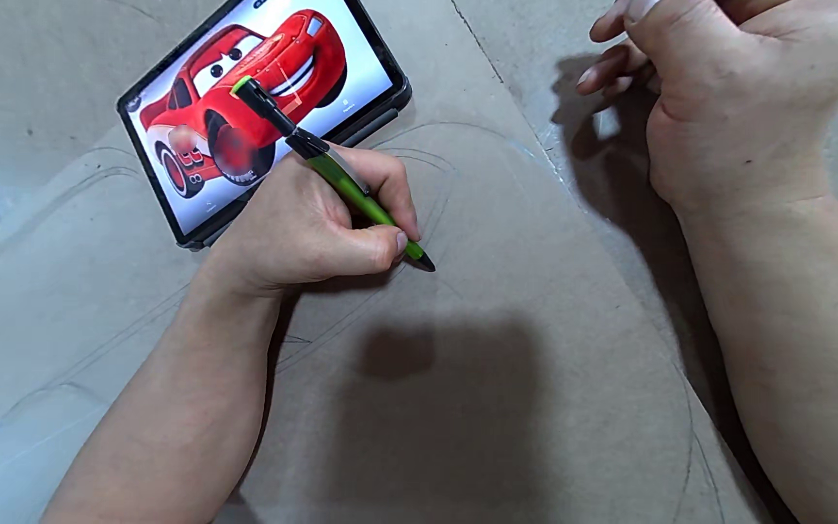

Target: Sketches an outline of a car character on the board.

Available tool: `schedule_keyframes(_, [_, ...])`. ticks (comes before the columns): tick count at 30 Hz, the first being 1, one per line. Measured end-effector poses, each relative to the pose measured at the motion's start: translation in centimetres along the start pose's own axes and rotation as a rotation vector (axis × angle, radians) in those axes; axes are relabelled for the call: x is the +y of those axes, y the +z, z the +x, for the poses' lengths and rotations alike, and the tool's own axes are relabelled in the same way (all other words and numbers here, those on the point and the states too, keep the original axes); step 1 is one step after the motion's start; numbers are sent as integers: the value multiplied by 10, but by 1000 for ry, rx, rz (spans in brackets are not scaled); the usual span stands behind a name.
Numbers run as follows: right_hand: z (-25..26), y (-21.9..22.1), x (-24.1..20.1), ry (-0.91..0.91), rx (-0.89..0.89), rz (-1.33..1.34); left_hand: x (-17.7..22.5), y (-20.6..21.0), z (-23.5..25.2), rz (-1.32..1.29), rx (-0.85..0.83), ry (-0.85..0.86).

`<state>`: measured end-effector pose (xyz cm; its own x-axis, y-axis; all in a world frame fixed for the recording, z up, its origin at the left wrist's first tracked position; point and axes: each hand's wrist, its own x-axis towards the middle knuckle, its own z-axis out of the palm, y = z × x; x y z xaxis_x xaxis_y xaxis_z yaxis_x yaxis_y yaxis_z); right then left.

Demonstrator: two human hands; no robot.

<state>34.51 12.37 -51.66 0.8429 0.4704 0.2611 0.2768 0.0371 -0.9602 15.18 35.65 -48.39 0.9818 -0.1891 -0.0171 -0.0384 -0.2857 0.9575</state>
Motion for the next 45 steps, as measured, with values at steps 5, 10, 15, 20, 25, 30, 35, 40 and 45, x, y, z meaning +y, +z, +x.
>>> schedule_keyframes(5, [-1, -1, 0, 2, -4, -15, 1, 0, 1, 7, -48, 12])
schedule_keyframes(10, [0, -1, 1, -1, -8, -8, -1, 2, -1, 24, 44, 7])
schedule_keyframes(15, [0, -1, 1, 3, 0, -26, 0, 1, 0, 7, 4, 2])
schedule_keyframes(20, [0, 0, 1, -5, 0, -1, -2, 7, 0, -17, 150, -2])
schedule_keyframes(25, [0, 0, 0, 6, 6, -14, -3, 8, 1, -23, 180, -12])
schedule_keyframes(30, [0, -1, 0, 8, 6, -12, -3, 10, 2, -35, 221, -21])
schedule_keyframes(35, [1, 0, 0, -1, 1, 8, -4, 13, 4, -85, 283, -8])
schedule_keyframes(40, [1, 0, 0, -5, -5, 24, 1, 18, 4, -60, 309, -50])
schedule_keyframes(45, [0, 1, -2, 16, 13, 35, 2, 20, 4, -80, 345, -75])
